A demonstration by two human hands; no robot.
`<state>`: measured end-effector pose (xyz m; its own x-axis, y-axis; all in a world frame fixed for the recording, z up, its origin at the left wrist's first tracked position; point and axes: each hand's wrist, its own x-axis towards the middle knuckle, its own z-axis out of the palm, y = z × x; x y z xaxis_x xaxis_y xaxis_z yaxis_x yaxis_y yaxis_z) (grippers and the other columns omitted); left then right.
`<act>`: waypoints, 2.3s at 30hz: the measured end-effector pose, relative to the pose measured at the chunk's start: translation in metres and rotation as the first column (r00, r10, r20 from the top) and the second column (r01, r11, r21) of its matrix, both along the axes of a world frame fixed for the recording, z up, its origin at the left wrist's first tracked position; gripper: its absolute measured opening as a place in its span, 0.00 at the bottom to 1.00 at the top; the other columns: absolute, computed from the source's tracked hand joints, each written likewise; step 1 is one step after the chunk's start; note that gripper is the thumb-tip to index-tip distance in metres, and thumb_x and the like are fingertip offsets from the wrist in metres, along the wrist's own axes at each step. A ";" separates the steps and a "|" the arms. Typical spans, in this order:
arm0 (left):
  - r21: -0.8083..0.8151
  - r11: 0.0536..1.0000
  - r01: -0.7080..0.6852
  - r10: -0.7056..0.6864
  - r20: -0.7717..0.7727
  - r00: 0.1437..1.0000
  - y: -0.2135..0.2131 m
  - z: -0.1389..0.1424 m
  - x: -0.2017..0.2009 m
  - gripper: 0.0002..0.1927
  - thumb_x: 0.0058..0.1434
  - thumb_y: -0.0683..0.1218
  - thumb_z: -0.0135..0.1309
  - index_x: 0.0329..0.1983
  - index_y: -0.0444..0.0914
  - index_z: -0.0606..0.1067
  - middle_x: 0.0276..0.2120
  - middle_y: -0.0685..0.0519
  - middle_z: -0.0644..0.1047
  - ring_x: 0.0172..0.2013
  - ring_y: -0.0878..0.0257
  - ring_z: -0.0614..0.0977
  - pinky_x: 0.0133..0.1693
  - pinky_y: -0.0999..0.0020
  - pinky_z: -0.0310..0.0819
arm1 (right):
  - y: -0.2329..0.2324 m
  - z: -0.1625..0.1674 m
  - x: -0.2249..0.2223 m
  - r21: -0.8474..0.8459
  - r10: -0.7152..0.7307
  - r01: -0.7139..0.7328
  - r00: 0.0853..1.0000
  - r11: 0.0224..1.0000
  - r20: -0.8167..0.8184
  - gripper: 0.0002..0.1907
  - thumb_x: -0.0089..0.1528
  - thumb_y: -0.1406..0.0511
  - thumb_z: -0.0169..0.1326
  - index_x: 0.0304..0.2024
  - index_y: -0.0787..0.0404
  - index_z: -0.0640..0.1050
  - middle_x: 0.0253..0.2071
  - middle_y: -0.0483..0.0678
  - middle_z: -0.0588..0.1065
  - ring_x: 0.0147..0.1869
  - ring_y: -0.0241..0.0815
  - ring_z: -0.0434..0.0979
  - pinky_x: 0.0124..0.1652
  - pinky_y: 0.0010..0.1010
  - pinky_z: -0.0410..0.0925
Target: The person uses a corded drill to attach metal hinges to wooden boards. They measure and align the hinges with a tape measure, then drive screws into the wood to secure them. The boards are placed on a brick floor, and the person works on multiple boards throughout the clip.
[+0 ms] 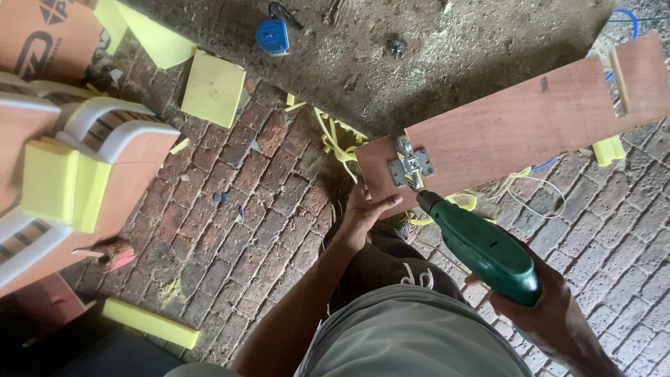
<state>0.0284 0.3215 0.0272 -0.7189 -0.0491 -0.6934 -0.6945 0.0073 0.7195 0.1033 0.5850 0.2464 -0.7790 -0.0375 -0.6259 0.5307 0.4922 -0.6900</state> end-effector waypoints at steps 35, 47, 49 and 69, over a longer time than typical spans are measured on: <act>0.330 0.874 -0.356 0.358 0.055 0.932 0.025 0.013 -0.015 0.17 0.49 0.40 0.69 0.42 0.34 0.79 0.37 0.50 0.83 0.33 0.62 0.84 0.35 0.68 0.81 | -0.078 -0.001 -0.089 0.359 0.139 -0.292 0.907 0.886 0.397 0.57 0.48 0.66 0.68 0.77 0.34 0.59 0.56 0.56 0.81 0.63 0.55 0.80 0.63 0.42 0.69; 0.309 0.901 -0.304 0.311 0.026 0.950 0.029 0.012 0.011 0.14 0.52 0.37 0.65 0.43 0.34 0.80 0.38 0.50 0.84 0.34 0.62 0.84 0.37 0.67 0.80 | -0.073 0.029 -0.045 0.286 0.260 -0.385 0.883 0.878 0.391 0.51 0.58 0.65 0.62 0.81 0.48 0.55 0.49 0.55 0.82 0.54 0.48 0.85 0.54 0.37 0.76; 0.395 0.855 -0.336 0.343 0.056 0.938 0.030 0.003 0.012 0.16 0.49 0.37 0.66 0.42 0.35 0.79 0.37 0.51 0.84 0.34 0.62 0.85 0.38 0.65 0.82 | -0.068 0.029 -0.039 0.379 0.360 -0.500 0.851 0.779 0.383 0.55 0.58 0.64 0.64 0.82 0.45 0.51 0.47 0.52 0.84 0.53 0.43 0.86 0.55 0.34 0.76; -0.868 -0.473 -0.154 -0.479 0.400 -0.782 0.268 0.090 -0.126 0.35 0.51 0.55 0.67 0.61 0.42 0.72 0.73 0.48 0.58 0.75 0.50 0.49 0.72 0.44 0.33 | 0.137 -0.159 0.315 -0.015 -0.861 0.886 0.454 0.464 0.228 0.38 0.57 0.79 0.59 0.70 0.65 0.68 0.40 0.70 0.82 0.23 0.46 0.74 0.22 0.41 0.69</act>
<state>-0.0978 0.5899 0.1176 0.1501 0.8804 -0.4499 0.9767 -0.2027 -0.0708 0.4184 0.7222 0.0871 -0.3291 0.5231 -0.7861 0.7413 -0.3725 -0.5582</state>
